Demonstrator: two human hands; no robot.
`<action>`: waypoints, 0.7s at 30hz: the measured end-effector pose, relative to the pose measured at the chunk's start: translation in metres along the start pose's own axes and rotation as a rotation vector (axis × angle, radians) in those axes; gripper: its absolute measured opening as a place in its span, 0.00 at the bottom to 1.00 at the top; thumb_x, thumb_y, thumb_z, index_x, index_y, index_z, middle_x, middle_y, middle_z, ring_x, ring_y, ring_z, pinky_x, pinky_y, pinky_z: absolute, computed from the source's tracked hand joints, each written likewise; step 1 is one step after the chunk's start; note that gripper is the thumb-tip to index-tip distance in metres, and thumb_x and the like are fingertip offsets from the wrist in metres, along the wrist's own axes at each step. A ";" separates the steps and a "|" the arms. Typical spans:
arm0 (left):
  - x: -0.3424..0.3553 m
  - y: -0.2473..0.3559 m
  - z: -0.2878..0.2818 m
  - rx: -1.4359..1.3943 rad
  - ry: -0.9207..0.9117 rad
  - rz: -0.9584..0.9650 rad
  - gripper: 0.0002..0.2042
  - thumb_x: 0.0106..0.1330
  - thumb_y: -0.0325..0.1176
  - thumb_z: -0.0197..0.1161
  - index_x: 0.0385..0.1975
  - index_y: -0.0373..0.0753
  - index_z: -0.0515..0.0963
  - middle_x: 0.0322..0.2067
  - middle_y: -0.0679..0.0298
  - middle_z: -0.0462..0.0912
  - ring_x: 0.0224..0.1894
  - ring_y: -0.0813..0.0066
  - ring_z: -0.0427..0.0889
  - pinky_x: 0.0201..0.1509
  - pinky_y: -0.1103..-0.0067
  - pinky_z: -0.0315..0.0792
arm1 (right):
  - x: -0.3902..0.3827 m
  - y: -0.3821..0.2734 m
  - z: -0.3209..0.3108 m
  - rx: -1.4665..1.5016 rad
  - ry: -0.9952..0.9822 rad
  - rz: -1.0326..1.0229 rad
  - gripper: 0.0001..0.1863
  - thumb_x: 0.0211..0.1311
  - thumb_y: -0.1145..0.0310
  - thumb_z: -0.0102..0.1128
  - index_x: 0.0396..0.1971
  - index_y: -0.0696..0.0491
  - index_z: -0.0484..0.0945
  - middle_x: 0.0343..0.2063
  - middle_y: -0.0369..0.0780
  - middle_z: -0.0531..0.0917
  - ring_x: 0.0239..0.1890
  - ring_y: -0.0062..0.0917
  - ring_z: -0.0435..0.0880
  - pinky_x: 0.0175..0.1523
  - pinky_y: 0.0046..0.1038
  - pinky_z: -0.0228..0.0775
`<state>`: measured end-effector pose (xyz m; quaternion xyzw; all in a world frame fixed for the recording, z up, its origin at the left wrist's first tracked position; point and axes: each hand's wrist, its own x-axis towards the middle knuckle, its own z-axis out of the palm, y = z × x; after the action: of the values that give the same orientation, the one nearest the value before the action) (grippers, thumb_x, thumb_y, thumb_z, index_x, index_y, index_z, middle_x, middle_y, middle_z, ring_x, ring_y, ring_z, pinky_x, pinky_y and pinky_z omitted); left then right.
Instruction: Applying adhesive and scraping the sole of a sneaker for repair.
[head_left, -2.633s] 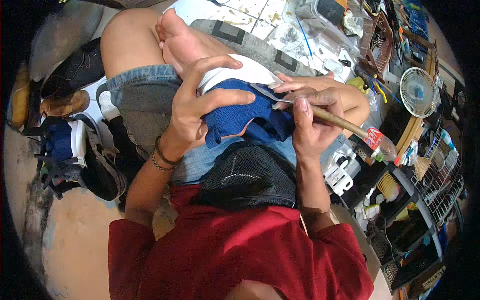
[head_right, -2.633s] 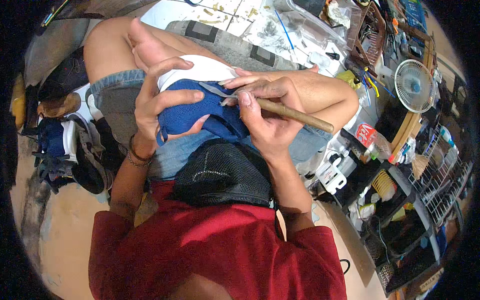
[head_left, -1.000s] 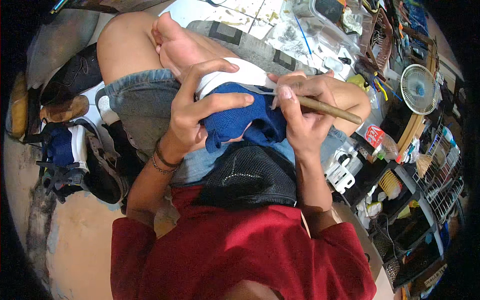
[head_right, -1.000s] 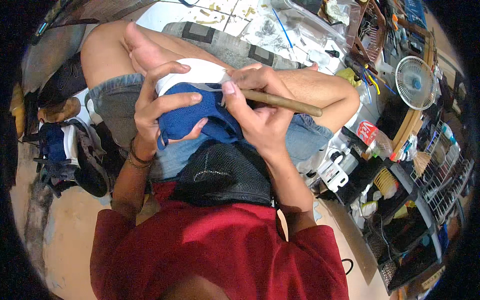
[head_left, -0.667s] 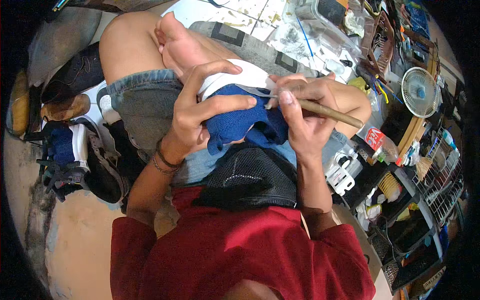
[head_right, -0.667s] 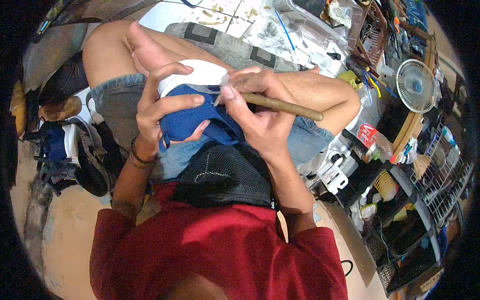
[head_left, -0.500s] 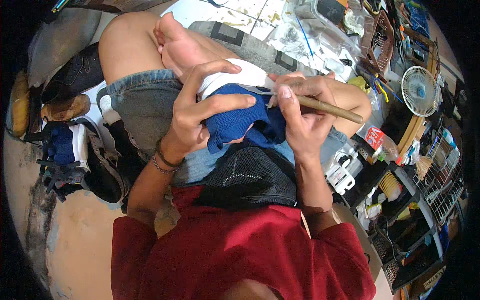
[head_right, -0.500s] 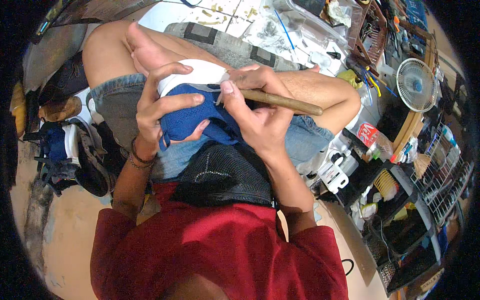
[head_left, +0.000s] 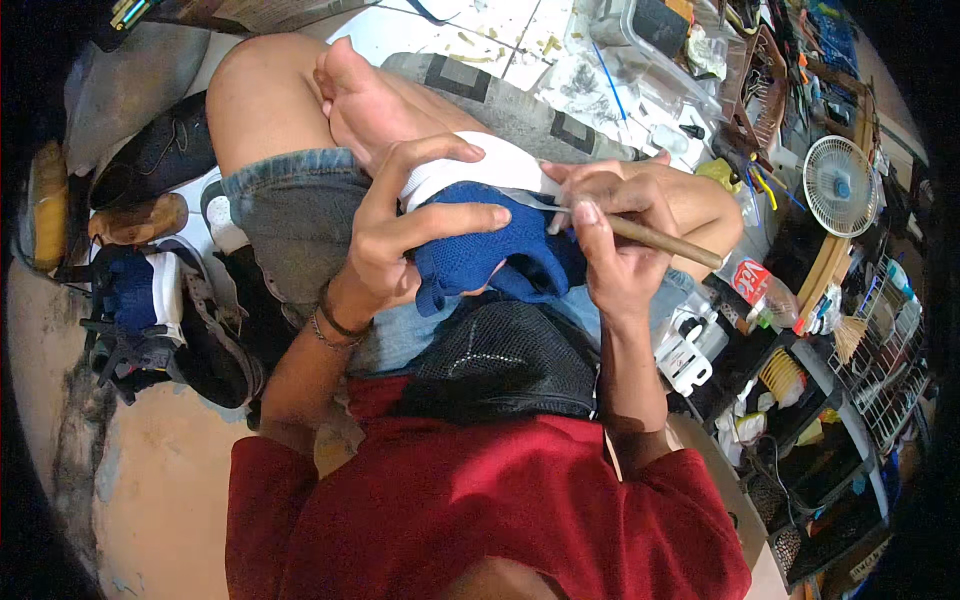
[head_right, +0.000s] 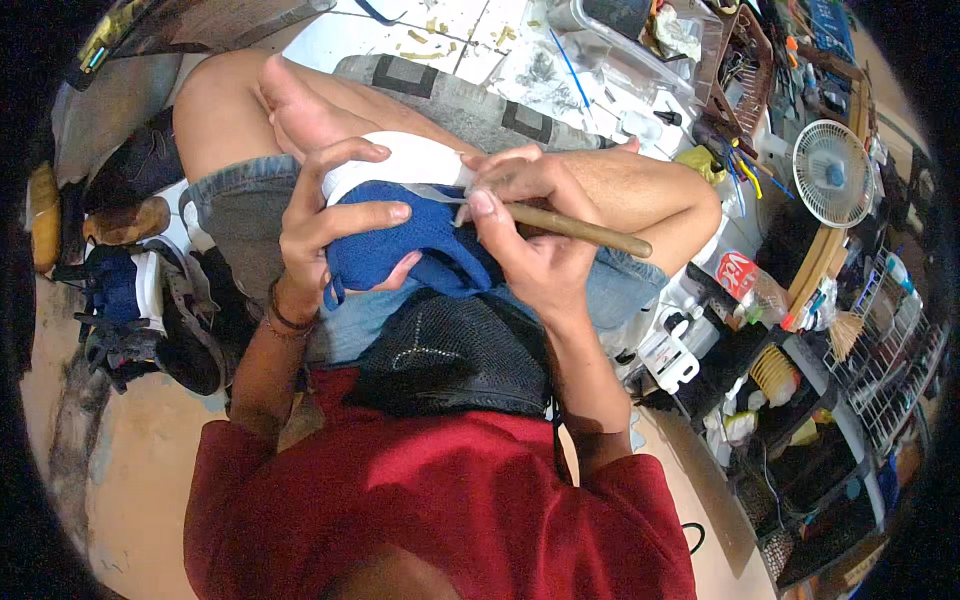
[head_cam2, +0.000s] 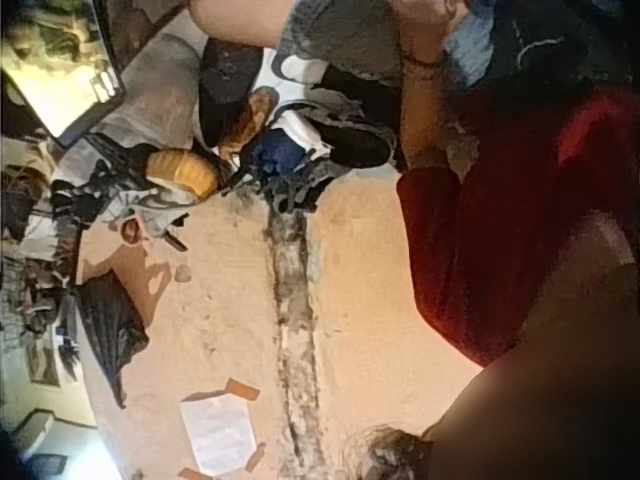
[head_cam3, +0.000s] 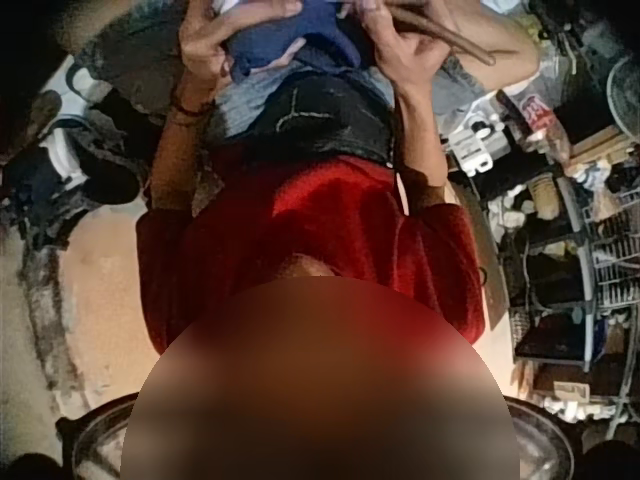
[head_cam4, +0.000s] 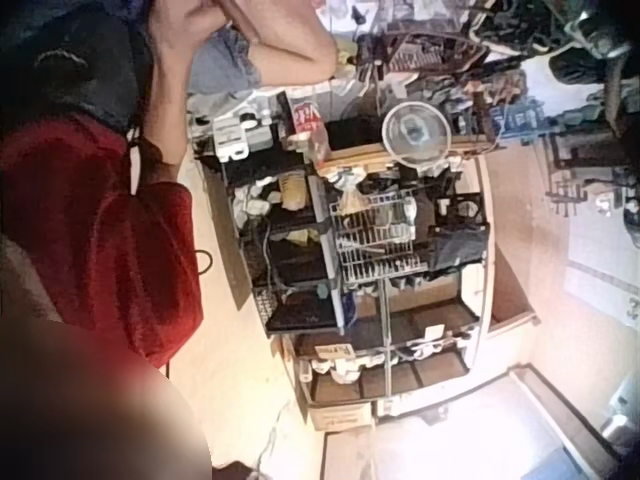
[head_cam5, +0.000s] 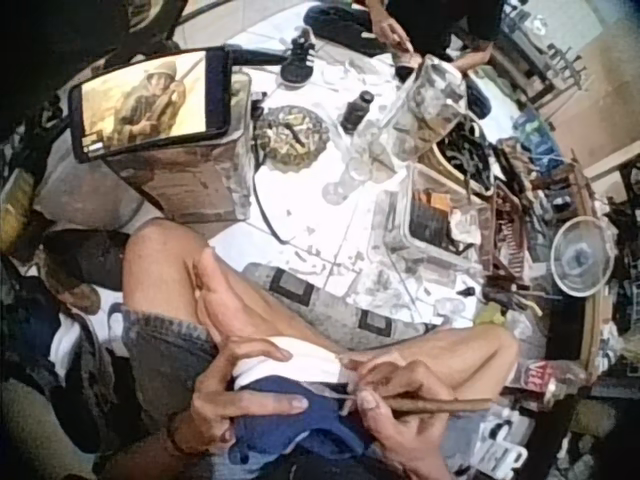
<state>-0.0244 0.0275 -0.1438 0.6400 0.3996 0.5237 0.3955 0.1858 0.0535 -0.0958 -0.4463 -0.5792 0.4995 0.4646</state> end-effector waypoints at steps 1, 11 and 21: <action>0.001 0.000 0.000 0.003 -0.002 0.001 0.24 0.41 0.37 0.79 0.43 0.49 0.86 0.52 0.53 0.76 0.54 0.55 0.78 0.58 0.67 0.73 | -0.001 0.001 -0.001 0.066 0.018 0.030 0.08 0.61 0.83 0.61 0.27 0.59 0.71 0.27 0.44 0.79 0.35 0.28 0.79 0.53 0.37 0.75; 0.002 -0.006 0.000 -0.002 0.015 0.019 0.24 0.40 0.33 0.81 0.43 0.51 0.86 0.52 0.52 0.75 0.54 0.55 0.77 0.57 0.65 0.73 | 0.023 -0.009 -0.041 0.163 0.149 0.167 0.06 0.64 0.80 0.61 0.33 0.62 0.72 0.28 0.44 0.82 0.30 0.29 0.85 0.40 0.29 0.81; 0.006 0.002 0.001 0.109 0.000 -0.130 0.26 0.42 0.44 0.81 0.44 0.52 0.82 0.49 0.51 0.75 0.51 0.51 0.77 0.55 0.60 0.71 | 0.235 0.048 -0.083 -0.409 -0.096 -0.068 0.12 0.71 0.65 0.56 0.37 0.60 0.76 0.25 0.42 0.82 0.27 0.23 0.83 0.33 0.24 0.72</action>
<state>-0.0223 0.0323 -0.1394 0.6334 0.4682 0.4744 0.3932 0.2301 0.3028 -0.1159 -0.4871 -0.7047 0.3763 0.3529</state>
